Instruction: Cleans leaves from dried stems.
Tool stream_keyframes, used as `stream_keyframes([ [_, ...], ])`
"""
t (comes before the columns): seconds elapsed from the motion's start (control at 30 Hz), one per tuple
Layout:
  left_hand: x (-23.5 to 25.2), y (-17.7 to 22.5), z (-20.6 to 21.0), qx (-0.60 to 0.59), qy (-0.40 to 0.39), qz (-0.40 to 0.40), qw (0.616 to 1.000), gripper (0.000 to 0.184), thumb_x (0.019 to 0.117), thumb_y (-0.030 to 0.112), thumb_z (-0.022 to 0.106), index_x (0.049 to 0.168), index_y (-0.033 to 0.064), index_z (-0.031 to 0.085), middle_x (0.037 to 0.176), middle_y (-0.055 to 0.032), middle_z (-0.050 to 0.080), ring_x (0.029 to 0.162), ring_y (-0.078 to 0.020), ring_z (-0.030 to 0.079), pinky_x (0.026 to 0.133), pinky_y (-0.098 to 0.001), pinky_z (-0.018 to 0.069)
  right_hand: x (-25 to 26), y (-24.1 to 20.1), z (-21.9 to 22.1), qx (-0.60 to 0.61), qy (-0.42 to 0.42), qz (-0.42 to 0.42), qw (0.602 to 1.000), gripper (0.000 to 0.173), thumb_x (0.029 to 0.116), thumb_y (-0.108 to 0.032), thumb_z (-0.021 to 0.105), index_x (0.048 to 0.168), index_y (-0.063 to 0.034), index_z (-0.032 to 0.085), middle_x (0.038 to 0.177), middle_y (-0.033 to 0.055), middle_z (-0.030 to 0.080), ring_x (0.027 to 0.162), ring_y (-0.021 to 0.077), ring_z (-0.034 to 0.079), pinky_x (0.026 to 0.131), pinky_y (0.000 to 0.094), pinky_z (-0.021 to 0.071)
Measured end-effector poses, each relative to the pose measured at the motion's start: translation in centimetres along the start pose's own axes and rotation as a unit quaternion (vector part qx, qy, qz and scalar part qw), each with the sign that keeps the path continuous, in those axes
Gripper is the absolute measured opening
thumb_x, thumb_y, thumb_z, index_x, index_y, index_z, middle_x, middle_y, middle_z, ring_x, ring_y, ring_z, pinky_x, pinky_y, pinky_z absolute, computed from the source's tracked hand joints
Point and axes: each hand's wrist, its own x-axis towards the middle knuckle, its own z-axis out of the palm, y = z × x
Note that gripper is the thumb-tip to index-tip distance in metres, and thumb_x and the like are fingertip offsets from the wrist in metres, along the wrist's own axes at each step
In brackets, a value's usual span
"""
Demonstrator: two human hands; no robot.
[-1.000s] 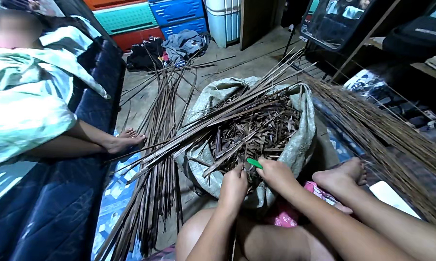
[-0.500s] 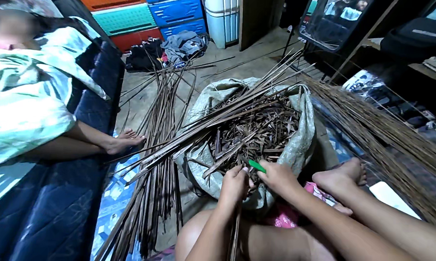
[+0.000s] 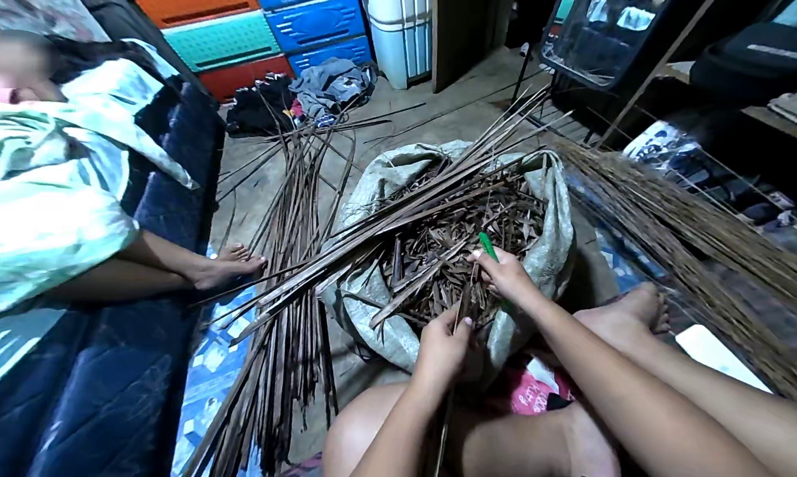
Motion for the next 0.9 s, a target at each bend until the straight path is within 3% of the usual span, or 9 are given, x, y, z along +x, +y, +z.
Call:
stream_keyframes([
  [0.1,0.4,-0.3,-0.3,0.063,0.034,0.012,0.997,0.038,0.1106,0.022,0.045,0.144,0.0077,0.057,0.092,-0.0097,0.069,0.07,-0.0155,0.062,0.068,-0.0346,0.0531,-2.2,-0.7,0.1,-0.195,-0.061,-0.03,0.978,0.037,0.1101,-0.028,0.047,0.135,-0.0027,0.059,0.106,0.0192,0.068,0.094,0.0297,0.065,0.087,0.0512,0.0519],
  [0.17,0.5,-0.1,-0.6,0.098,0.046,0.003,0.994,0.039,0.1115,0.022,0.042,0.142,0.0055,0.059,0.102,-0.0155,0.07,0.084,-0.0231,0.066,0.081,-0.0425,0.0542,-4.6,-0.8,1.0,-0.302,-0.126,-0.027,0.945,0.037,0.1088,-0.031,0.047,0.132,-0.005,0.058,0.102,0.022,0.069,0.095,0.0385,0.068,0.085,0.0602,0.052],
  [0.23,0.5,-0.1,-0.7,0.129,0.068,-0.012,0.989,0.032,0.1099,0.02,0.041,0.122,0.0022,0.065,0.093,-0.0141,0.067,0.081,-0.024,0.065,0.077,-0.0439,0.0533,-6.7,-1.2,1.7,-0.364,-0.178,-0.009,0.914,0.036,0.1092,-0.032,0.046,0.13,-0.0059,0.06,0.101,0.0222,0.07,0.098,0.041,0.069,0.085,0.0617,0.0524],
  [0.37,0.1,0.3,-1.0,0.159,0.075,-0.026,0.984,0.04,0.1099,0.018,0.039,0.144,0.0067,0.058,0.105,-0.0172,0.07,0.094,-0.028,0.068,0.087,-0.047,0.0533,-8.8,-1.6,2.4,-0.418,-0.187,0.01,0.889,0.034,0.1097,-0.03,0.043,0.12,-0.0033,0.06,0.102,0.0213,0.069,0.101,0.0393,0.069,0.085,0.0585,0.053],
  [0.5,0.3,0.5,-0.8,0.188,0.072,-0.029,0.979,0.035,0.1105,0.019,0.037,0.125,0.0006,0.064,0.1,-0.0179,0.068,0.092,-0.03,0.068,0.086,-0.0493,0.0532,-7.5,-1.4,2.8,-0.474,-0.147,0.028,0.867,0.037,0.1107,-0.031,0.042,0.127,-0.0025,0.059,0.115,0.0228,0.07,0.112,0.0408,0.068,0.091,0.0596,0.0526],
  [0.57,0.4,0.2,-0.7,0.184,0.065,-0.021,0.981,0.042,0.1113,0.02,0.037,0.146,0.0053,0.056,0.106,-0.0179,0.072,0.094,-0.0291,0.07,0.089,-0.0476,0.0543,-5.8,-0.7,2.7,-0.49,-0.106,0.038,0.864,0.038,0.1104,-0.031,0.043,0.129,-0.0025,0.059,0.118,0.0236,0.07,0.113,0.0418,0.068,0.092,0.0606,0.0527],
  [0.63,0.3,0.1,-0.5,0.18,0.061,-0.019,0.981,0.044,0.1116,0.021,0.037,0.152,0.0088,0.05,0.104,-0.0166,0.072,0.09,-0.0278,0.069,0.087,-0.0459,0.0544,-4.0,-0.6,2.1,-0.493,-0.069,0.062,0.865,0.039,0.1109,-0.031,0.042,0.133,-0.0027,0.058,0.122,0.024,0.069,0.116,0.0421,0.067,0.094,0.0606,0.0521],
  [0.77,0.5,-0.1,-0.7,0.153,0.061,-0.014,0.986,0.043,0.1123,0.022,0.037,0.15,0.0073,0.052,0.1,-0.016,0.072,0.082,-0.0254,0.069,0.081,-0.0436,0.0561,-2.6,-1.4,0.3,-0.463,-0.041,0.08,0.882,0.038,0.111,-0.031,0.041,0.13,-0.0029,0.058,0.121,0.0237,0.068,0.117,0.0413,0.066,0.095,0.0605,0.0511],
  [0.9,0.8,0.0,-0.9,0.13,0.066,-0.013,0.989,0.041,0.1122,0.022,0.038,0.142,0.0036,0.059,0.102,-0.0168,0.071,0.083,-0.025,0.068,0.081,-0.0434,0.0555,-4.9,-0.8,0.3,-0.394,-0.13,0.014,0.91,0.035,0.1093,-0.03,0.045,0.119,-0.0016,0.063,0.103,0.023,0.069,0.101,0.0406,0.068,0.086,0.0604,0.0511],
])
